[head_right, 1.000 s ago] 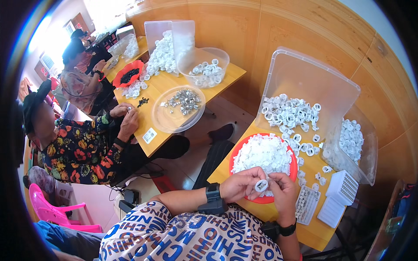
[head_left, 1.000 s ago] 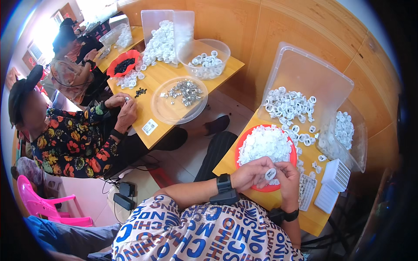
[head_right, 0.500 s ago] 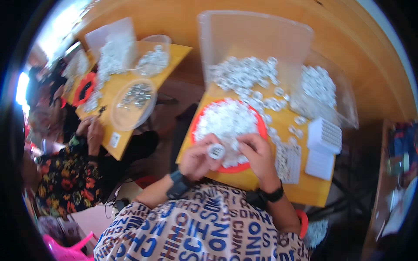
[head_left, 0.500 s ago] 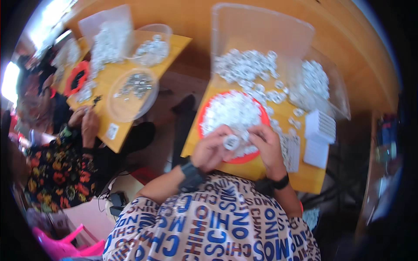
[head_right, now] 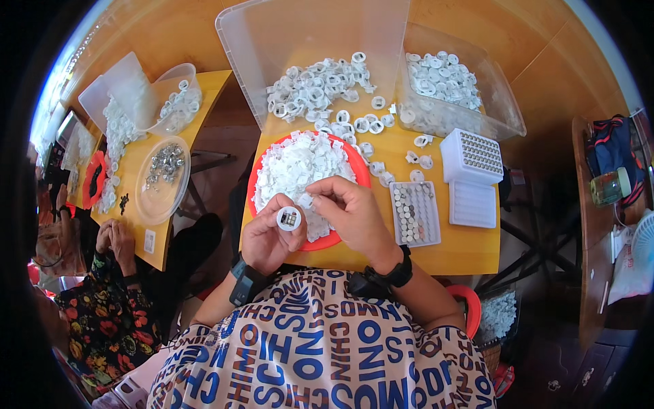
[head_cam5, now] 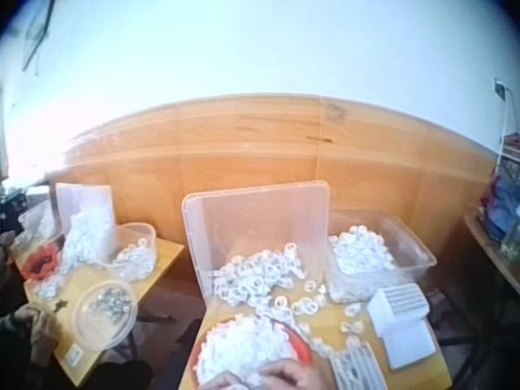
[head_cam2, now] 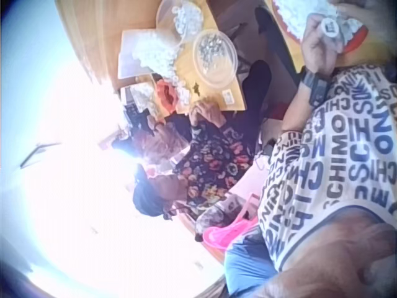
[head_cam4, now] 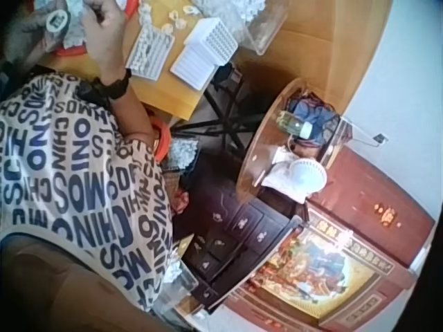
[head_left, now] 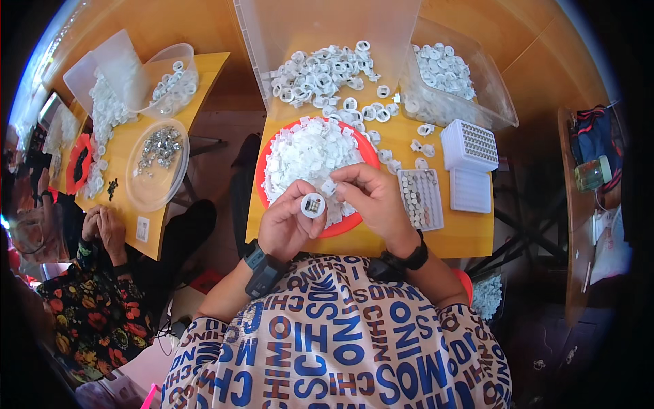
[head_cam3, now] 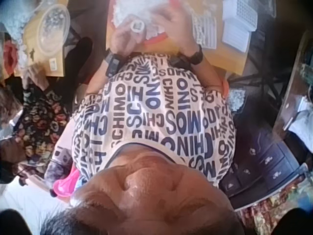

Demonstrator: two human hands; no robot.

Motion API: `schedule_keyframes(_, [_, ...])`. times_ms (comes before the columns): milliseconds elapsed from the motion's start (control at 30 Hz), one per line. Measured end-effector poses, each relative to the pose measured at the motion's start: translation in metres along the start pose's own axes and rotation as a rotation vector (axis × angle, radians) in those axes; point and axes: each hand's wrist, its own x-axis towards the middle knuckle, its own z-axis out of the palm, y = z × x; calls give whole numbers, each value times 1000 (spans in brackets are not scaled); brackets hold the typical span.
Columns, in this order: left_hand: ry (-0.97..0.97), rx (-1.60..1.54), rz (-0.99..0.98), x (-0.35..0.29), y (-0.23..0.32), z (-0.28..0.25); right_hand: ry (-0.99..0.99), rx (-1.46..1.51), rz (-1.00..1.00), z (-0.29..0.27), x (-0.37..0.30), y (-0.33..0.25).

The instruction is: Assembling or inspecting small white plastic ring-like components at a production table.

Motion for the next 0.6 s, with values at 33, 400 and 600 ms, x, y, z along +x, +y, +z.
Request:
schedule_keyframes(33, [4, -4, 2, 0, 0, 0, -18, -73, -21, 0, -1, -1])
schedule_keyframes(400, [69, -1, 2, -5, 2, -4, -83, -103, -16, 6, -6, -9])
schedule_keyframes(600, [52, -4, 19, -7, 0, -6, -114, -100, -39, 8, -6, -5])
